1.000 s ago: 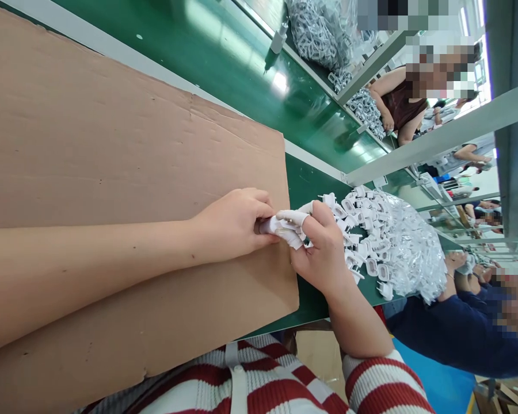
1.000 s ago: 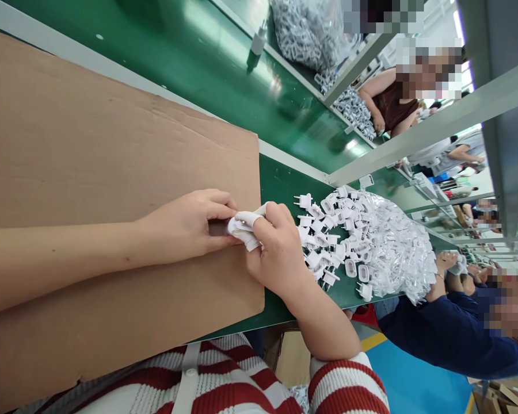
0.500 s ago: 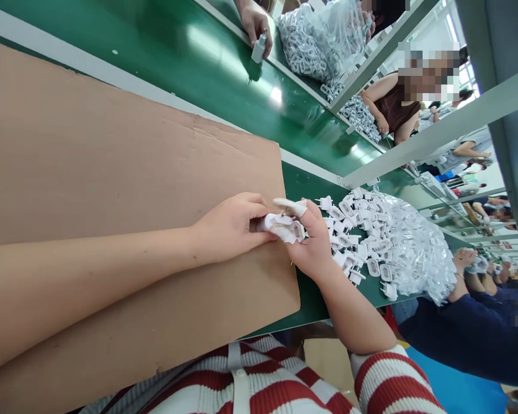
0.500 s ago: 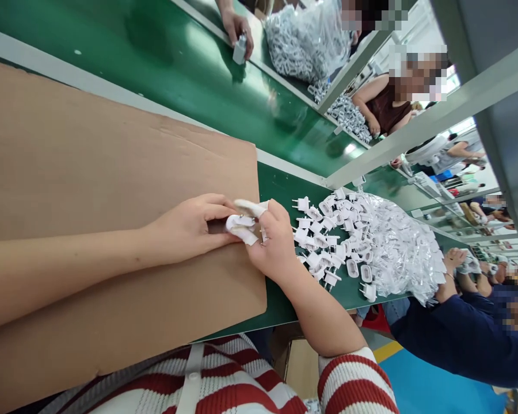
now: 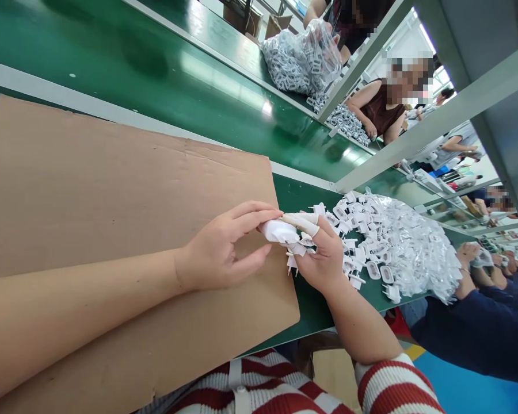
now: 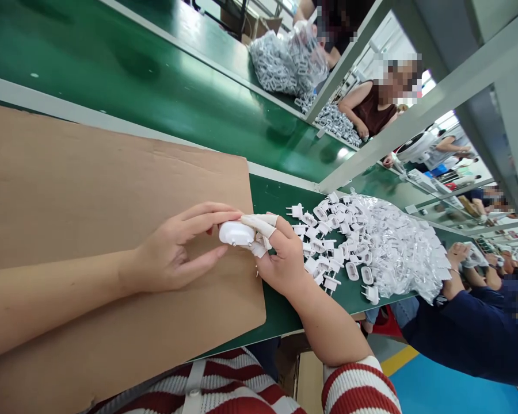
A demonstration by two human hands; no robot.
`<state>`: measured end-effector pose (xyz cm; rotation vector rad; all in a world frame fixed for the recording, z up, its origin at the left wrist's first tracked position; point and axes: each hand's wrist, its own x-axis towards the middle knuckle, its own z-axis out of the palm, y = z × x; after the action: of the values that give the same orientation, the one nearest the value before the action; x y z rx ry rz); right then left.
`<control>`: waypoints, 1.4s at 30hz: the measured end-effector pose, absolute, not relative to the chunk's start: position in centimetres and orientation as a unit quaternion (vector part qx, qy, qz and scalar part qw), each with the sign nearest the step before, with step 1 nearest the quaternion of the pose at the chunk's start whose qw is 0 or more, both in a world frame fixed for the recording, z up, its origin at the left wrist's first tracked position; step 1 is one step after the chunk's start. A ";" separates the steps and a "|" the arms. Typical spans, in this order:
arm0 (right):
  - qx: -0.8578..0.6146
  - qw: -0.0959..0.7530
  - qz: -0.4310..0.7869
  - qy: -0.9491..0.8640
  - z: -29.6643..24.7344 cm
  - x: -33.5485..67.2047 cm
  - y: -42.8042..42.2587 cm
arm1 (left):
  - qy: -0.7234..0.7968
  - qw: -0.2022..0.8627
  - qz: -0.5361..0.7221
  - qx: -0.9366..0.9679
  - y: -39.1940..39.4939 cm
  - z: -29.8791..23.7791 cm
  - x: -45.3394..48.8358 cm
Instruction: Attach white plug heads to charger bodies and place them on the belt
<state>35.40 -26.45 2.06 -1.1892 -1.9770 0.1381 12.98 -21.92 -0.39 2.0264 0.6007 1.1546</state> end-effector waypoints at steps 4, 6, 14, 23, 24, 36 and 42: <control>-0.454 0.408 0.017 -0.792 1.8 35.3 -26.7 | 0.219 0.378 0.450 0.779 -22.1 -0.3 12.8; -0.442 0.411 -0.012 -0.797 1.8 35.0 -26.8 | 0.225 0.402 0.450 0.765 -22.4 -0.3 13.0; -0.414 0.400 -0.028 -0.817 1.9 34.4 -27.5 | 0.309 0.555 0.404 0.658 -23.3 0.8 13.6; -0.416 0.407 -0.020 -0.813 2.5 34.4 -27.8 | 0.204 0.703 0.365 0.576 -22.9 0.3 13.5; -0.414 0.408 -0.026 -0.813 2.5 34.4 -27.8 | 0.191 0.694 0.362 0.592 -23.0 0.2 13.5; -0.412 0.407 -0.012 -0.815 2.5 34.7 -27.6 | 0.176 0.728 0.267 0.607 -21.9 1.0 12.7; -0.409 0.412 -0.006 -0.814 2.7 34.6 -27.7 | 0.184 0.718 0.243 0.626 -21.4 0.3 12.5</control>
<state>34.60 -27.69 2.72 -1.0291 -2.0477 -0.0141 12.46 -21.38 0.34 1.3852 0.4073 0.5384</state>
